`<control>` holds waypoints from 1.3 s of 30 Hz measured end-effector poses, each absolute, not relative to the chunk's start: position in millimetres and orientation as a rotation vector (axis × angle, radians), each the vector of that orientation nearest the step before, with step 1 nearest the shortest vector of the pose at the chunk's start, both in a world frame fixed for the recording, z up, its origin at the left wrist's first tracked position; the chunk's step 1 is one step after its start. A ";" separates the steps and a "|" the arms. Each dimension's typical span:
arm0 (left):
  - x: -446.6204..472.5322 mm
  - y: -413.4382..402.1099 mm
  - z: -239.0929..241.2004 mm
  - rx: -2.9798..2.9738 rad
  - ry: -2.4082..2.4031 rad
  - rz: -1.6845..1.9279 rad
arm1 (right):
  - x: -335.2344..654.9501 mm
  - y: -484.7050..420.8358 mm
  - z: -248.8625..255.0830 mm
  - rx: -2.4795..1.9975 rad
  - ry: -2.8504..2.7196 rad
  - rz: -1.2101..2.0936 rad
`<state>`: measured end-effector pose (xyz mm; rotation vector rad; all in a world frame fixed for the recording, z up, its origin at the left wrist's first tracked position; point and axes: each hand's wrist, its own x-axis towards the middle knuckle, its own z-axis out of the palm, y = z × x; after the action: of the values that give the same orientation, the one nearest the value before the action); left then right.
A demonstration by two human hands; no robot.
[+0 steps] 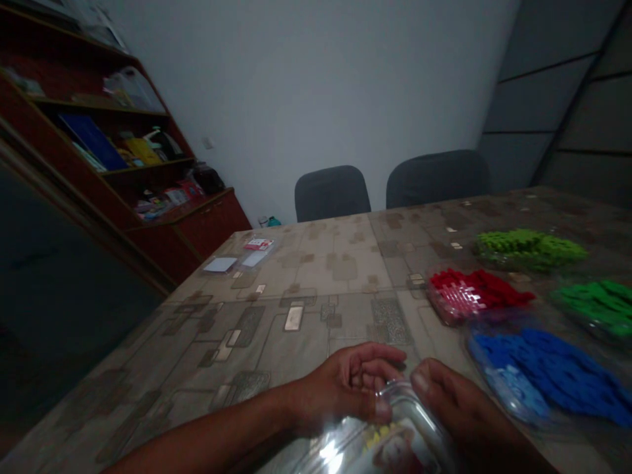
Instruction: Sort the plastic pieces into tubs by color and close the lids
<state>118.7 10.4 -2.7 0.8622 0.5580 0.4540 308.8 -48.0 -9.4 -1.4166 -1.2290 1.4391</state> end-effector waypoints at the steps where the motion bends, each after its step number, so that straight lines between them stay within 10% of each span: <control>1: 118.9 9.3 -3.1 0.853 0.561 0.488 | 309.4 -48.2 -9.8 -1.427 -1.254 1.415; 30: 115.5 14.0 -1.2 1.007 0.731 0.560 | 310.5 -46.0 -15.2 -1.318 -1.314 1.400; 39: 78.5 -25.7 52.3 2.226 0.763 0.538 | 326.5 -57.3 -3.2 -1.305 -1.111 1.646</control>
<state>78.5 -25.7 52.3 2.2259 0.7629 0.5383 326.5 -57.3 -3.2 -1.3049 -1.1109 1.6463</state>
